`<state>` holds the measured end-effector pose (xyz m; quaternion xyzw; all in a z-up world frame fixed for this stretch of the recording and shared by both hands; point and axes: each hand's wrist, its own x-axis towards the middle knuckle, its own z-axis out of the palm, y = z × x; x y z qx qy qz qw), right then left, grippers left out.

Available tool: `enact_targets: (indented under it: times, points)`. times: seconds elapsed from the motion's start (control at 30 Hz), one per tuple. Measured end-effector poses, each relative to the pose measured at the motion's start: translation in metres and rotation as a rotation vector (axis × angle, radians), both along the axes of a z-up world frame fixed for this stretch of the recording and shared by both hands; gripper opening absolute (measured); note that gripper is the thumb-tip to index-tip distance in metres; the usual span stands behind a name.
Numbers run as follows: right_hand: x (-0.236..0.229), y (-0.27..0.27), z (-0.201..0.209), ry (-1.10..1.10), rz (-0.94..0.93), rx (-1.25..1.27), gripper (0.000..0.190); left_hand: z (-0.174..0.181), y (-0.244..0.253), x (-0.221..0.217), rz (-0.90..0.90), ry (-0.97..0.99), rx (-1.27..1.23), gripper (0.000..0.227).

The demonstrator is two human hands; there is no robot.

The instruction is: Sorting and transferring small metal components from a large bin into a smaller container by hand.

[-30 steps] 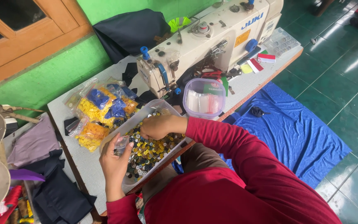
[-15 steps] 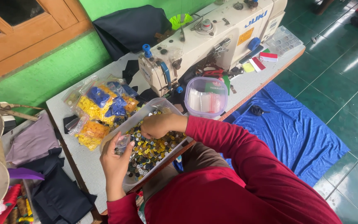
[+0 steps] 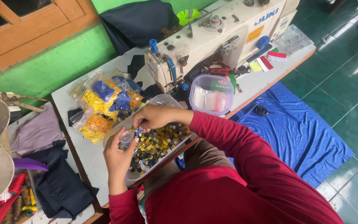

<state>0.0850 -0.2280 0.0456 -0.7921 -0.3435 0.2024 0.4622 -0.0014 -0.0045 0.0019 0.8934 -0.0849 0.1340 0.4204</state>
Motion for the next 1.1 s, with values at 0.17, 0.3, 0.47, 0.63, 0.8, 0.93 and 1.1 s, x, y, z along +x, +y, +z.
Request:
enact_targets:
  times: [0.17,0.3,0.47,0.63,0.8,0.93,1.1]
  points:
    - [0.002,0.004,0.006,-0.061,-0.028,0.039,0.019,0.009,-0.001,-0.001,-0.03,0.07,0.001,0.059]
    - [0.003,0.009,0.014,-0.182,-0.05,0.024,0.015,0.005,0.0,0.002,-0.048,0.056,0.032,0.063]
    - [0.003,0.032,0.005,-0.25,-0.013,0.011,0.015,-0.007,0.005,0.005,-0.04,0.012,0.025,0.061]
    - [-0.001,0.038,0.014,-0.281,0.131,-0.015,0.021,-0.034,0.013,0.014,-0.012,-0.076,0.051,0.053]
    - [-0.016,0.021,0.055,-0.292,0.092,0.007,0.024,-0.011,0.006,0.007,-0.024,-0.13,-0.044,0.05]
    - [0.008,-0.014,-0.012,-0.428,0.128,-0.287,0.017,0.004,0.003,0.001,-0.02,-0.059,-0.059,0.053]
    - [0.029,-0.034,-0.111,-0.42,0.102,-1.057,0.011,0.002,0.004,0.001,-0.022,-0.058,-0.035,0.056]
